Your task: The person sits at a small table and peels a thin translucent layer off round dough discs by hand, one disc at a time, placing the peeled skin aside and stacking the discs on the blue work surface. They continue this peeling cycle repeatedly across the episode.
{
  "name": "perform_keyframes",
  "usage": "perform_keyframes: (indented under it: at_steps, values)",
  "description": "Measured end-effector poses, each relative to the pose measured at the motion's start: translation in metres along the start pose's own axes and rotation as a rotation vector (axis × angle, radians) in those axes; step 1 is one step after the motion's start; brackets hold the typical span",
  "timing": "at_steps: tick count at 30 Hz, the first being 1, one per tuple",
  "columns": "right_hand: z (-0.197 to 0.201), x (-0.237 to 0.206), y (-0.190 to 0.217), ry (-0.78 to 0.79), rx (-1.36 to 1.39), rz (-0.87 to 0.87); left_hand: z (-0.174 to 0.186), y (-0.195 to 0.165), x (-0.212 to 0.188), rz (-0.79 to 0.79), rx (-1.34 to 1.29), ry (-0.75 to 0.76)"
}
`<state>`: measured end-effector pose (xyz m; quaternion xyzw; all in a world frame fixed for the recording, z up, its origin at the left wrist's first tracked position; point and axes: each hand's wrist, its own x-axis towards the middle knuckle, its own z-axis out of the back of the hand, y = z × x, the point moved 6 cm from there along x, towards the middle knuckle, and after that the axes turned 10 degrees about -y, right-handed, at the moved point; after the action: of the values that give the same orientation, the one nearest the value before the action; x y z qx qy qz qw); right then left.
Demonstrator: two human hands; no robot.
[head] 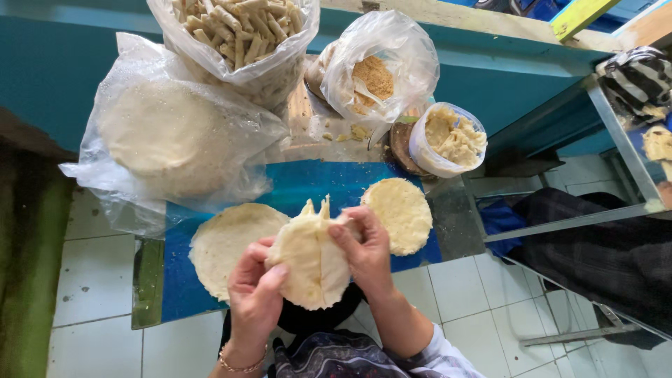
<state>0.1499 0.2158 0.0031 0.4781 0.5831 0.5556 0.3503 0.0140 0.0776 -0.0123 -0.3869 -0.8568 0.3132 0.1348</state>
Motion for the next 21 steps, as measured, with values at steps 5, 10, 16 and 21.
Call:
perform_keyframes:
  at_steps: [5, 10, 16, 21]
  values:
    - [0.025, -0.002, 0.011, -0.077, -0.162, 0.185, 0.021, -0.003, -0.007, 0.015, -0.08, -0.048]
    - [0.047, 0.006, 0.006, -0.127, -0.237, 0.16, 0.036, -0.007, -0.006, 0.024, -0.181, -0.024]
    - [0.076, 0.019, -0.004, -0.184, -0.042, 0.068, 0.061, -0.017, -0.004, -0.009, -0.281, -0.084]
    - [0.094, 0.019, -0.012, -0.156, 0.111, -0.084, 0.066, -0.02, 0.0, -0.008, -0.235, 0.007]
